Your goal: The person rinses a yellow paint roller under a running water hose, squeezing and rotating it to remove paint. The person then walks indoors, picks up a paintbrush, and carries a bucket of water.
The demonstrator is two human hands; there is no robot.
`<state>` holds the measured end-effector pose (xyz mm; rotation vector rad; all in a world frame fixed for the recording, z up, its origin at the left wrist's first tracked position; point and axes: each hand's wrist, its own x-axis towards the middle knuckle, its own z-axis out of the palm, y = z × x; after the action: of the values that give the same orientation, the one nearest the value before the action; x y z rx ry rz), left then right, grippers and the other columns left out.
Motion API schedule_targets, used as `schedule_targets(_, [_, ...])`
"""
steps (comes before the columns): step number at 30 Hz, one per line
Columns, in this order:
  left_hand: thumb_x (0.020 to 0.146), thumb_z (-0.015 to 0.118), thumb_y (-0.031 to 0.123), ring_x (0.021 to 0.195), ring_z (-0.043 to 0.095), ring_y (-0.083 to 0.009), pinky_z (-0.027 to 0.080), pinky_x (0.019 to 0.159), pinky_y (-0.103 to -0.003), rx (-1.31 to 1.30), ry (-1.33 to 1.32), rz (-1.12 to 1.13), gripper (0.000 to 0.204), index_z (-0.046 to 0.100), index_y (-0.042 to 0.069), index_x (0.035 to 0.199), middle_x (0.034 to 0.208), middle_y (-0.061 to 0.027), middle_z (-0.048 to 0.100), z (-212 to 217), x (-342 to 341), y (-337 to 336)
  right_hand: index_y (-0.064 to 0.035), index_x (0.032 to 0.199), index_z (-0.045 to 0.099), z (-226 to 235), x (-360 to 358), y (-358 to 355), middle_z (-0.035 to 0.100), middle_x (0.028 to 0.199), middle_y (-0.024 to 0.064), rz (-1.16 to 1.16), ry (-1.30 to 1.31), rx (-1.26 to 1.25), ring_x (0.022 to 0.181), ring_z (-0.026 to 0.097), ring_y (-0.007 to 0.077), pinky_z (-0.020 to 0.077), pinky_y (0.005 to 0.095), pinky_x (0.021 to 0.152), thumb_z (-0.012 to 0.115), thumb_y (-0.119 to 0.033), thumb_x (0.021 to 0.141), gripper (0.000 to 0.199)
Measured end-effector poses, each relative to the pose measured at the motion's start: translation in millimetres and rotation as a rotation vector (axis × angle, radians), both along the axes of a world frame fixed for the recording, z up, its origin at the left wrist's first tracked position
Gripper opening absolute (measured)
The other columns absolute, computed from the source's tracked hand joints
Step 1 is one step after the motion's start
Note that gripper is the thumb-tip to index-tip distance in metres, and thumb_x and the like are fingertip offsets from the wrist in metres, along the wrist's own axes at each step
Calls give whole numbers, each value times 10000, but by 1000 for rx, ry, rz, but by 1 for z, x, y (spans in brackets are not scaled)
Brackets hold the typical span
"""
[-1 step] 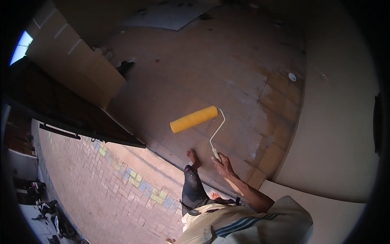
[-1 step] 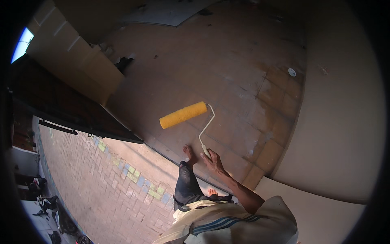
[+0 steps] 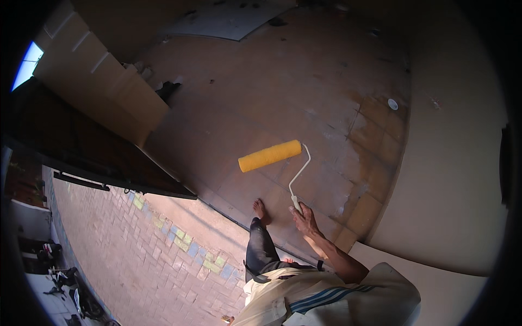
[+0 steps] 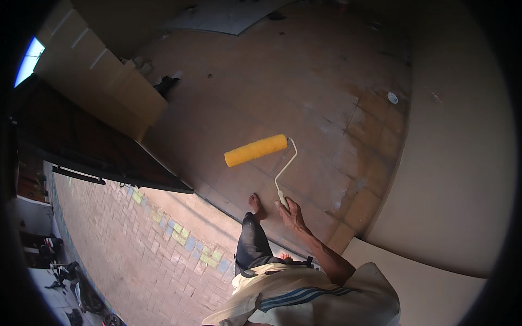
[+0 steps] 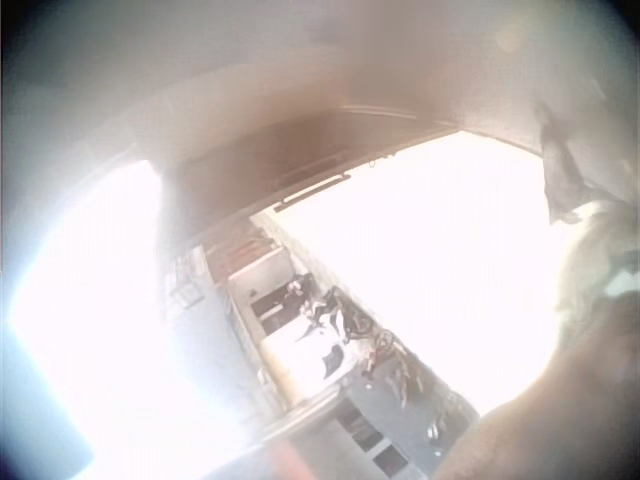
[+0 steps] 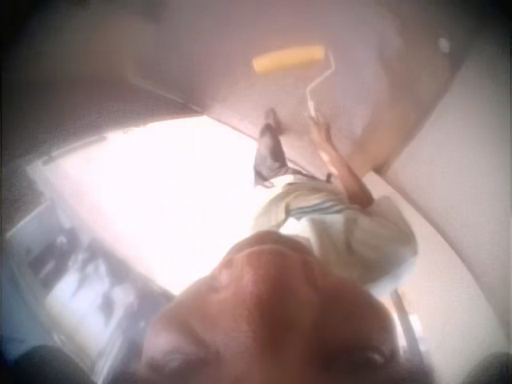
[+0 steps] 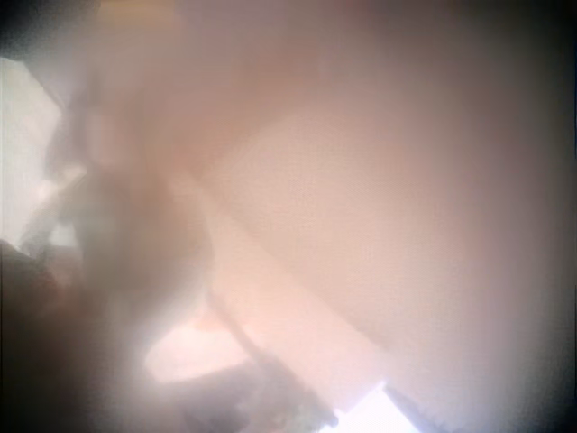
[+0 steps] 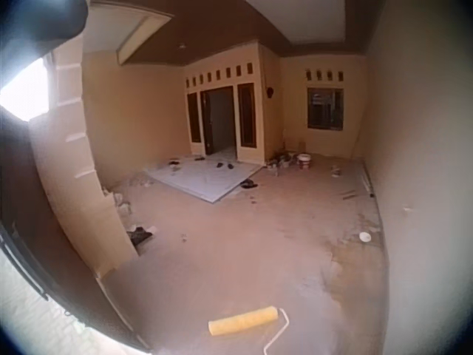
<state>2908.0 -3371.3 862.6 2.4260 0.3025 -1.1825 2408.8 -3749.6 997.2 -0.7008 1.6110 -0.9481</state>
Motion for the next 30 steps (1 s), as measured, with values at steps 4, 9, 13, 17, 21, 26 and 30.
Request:
schedule_targets(4, [906,716,291,525,500,-153,397,431,-305,-203,-7,-23,228,621,85,930,752,-18,541,-19,22,-196,-129,901,497,5,-52,-73,448,626,-35,-283,-14,32,426,417,66,352,275,360,624,-366,1039,302])
schedule_targets(9, [914,725,239,590,580,-161,475,500,-301,-593,34,-243,255,585,59,1029,831,-45,620,-12,-32,-631,-139,900,485,41,-101,-130,379,570,-39,-612,-131,27,378,374,94,339,303,337,619,-346,1040,284])
schedule_targets(13, [944,706,256,698,649,-142,554,600,-299,-909,11,-633,337,578,24,1153,896,-68,663,98,-161,-929,-123,849,453,33,-126,-165,374,548,-28,-828,4,67,347,350,92,320,281,315,622,-367,1034,351])
schedule_targets(17, [954,703,272,746,640,-135,551,665,-318,-1084,-37,-879,394,542,21,1212,953,-65,658,156,-278,-1115,-146,802,465,-2,-175,-226,387,540,-23,-917,257,-32,349,367,126,343,326,314,615,-407,1024,374])
schedule_targets(21, [911,745,234,745,638,-161,545,672,-332,-1005,81,-740,445,510,25,1226,922,-64,655,121,-349,-1160,-186,784,459,-106,-271,-337,377,545,-9,-939,531,-258,396,351,147,323,357,349,614,-466,993,382])
schedule_targets(26, [787,862,159,666,673,-162,550,597,-333,-368,-149,-605,524,584,-2,1201,819,-91,713,24,-336,-1048,-192,810,442,21,-358,-566,342,565,-30,-1087,-345,113,405,273,108,270,284,379,617,-466,994,373])
schedule_targets(30, [769,884,142,616,686,-171,555,531,-339,143,-154,-193,195,718,39,775,747,-97,729,16,-332,-961,-192,813,450,28,-426,-725,332,571,-43,-1096,-261,-29,416,258,93,242,275,394,639,-445,996,365])
